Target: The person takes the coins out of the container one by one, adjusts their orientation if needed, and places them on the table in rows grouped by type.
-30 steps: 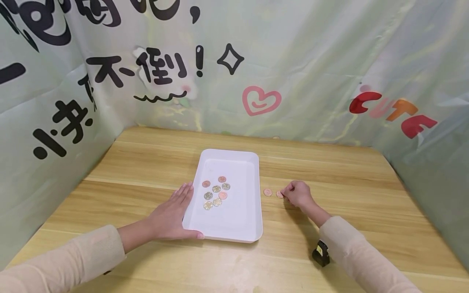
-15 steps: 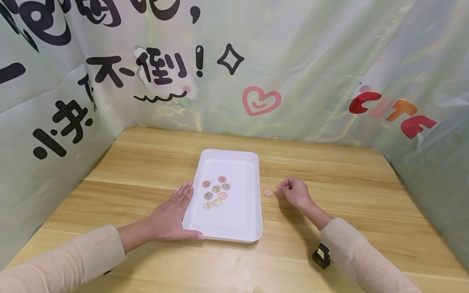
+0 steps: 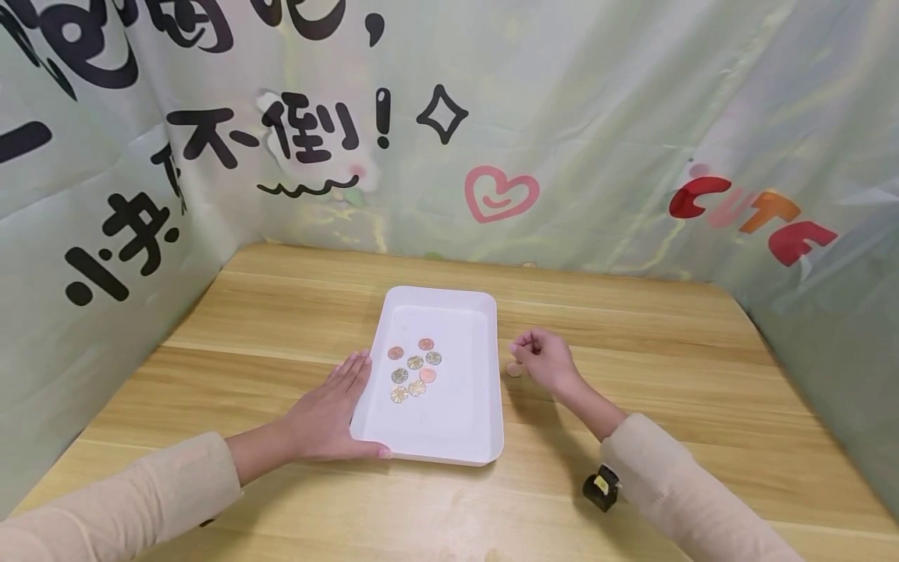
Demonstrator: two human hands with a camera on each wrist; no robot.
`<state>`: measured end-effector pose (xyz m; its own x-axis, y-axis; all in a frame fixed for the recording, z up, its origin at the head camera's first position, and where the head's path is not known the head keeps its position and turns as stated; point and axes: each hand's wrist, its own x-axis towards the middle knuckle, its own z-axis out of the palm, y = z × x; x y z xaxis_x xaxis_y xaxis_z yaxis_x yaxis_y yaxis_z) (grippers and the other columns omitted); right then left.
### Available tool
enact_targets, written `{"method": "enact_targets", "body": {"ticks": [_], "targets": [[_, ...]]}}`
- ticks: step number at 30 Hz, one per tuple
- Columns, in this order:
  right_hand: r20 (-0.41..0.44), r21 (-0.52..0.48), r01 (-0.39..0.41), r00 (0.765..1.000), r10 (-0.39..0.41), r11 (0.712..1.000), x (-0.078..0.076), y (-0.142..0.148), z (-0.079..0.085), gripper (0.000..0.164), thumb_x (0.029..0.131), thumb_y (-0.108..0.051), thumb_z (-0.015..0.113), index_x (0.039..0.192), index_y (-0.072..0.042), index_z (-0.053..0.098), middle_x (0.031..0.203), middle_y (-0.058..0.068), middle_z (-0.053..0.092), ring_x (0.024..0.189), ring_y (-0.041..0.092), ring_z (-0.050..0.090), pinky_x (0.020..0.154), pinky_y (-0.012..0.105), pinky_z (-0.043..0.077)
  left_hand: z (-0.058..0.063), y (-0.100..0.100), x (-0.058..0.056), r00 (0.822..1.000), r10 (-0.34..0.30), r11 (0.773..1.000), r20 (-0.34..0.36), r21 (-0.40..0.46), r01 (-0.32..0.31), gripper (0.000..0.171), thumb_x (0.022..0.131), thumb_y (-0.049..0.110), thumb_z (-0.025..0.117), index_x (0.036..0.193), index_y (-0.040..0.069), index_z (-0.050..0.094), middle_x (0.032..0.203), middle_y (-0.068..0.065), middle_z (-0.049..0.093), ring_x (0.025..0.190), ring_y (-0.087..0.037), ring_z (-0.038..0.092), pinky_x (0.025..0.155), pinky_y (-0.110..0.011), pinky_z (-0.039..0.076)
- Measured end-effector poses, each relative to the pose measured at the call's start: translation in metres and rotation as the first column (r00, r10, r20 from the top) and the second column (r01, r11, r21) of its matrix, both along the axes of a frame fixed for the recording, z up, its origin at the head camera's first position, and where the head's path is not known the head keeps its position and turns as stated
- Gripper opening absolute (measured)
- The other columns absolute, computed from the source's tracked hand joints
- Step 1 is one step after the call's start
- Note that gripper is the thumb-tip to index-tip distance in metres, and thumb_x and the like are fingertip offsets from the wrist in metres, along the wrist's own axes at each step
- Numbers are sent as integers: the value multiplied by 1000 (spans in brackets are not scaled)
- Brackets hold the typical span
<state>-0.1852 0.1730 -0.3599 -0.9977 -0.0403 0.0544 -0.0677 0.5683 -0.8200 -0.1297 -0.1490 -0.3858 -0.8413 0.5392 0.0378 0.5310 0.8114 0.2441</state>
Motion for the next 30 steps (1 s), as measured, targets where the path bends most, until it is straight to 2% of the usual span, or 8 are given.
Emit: {"method": "enact_targets", "body": {"ticks": [7,14,18,24,30], "targets": [[17,-141,-52,998,55,989,-2,-21,3,11,88,-2,58,83,8,57,65,6,54,54,9,45,45,15,37,-1,-1,0,1000,-1,1000,-8,1,1,122,66,76,58,141,-14,23,151,-28,17,141,-39,17,114,-46,24],[-28,-139,-104,994,101,985,-5,-42,4,11,88,-4,60,83,6,58,66,9,57,51,7,43,44,16,37,-1,0,0,1000,1,1000,-5,-1,-1,122,66,77,57,141,-13,23,151,-27,17,141,-39,17,115,-46,24],[-9,-179,-116,993,117,977,-4,-54,2,10,88,-4,60,84,5,58,66,9,58,52,8,43,46,16,38,-1,0,0,1000,1,1000,-8,3,-1,122,66,78,56,141,-13,23,151,-27,17,141,-39,17,114,-46,24],[9,-230,-134,990,140,964,0,-73,-9,7,87,0,60,83,5,59,65,6,57,52,8,44,46,14,37,-1,0,-1,1000,-10,1000,-25,7,10,122,67,79,54,140,-14,25,150,-29,19,140,-40,19,114,-48,25],[24,-244,-218,973,231,945,6,-90,-26,5,84,6,59,86,10,59,67,9,59,52,5,44,46,12,37,-1,0,-1,1000,-9,1000,-23,2,9,121,67,79,54,140,-14,25,150,-28,19,140,-40,19,113,-47,26]]}}
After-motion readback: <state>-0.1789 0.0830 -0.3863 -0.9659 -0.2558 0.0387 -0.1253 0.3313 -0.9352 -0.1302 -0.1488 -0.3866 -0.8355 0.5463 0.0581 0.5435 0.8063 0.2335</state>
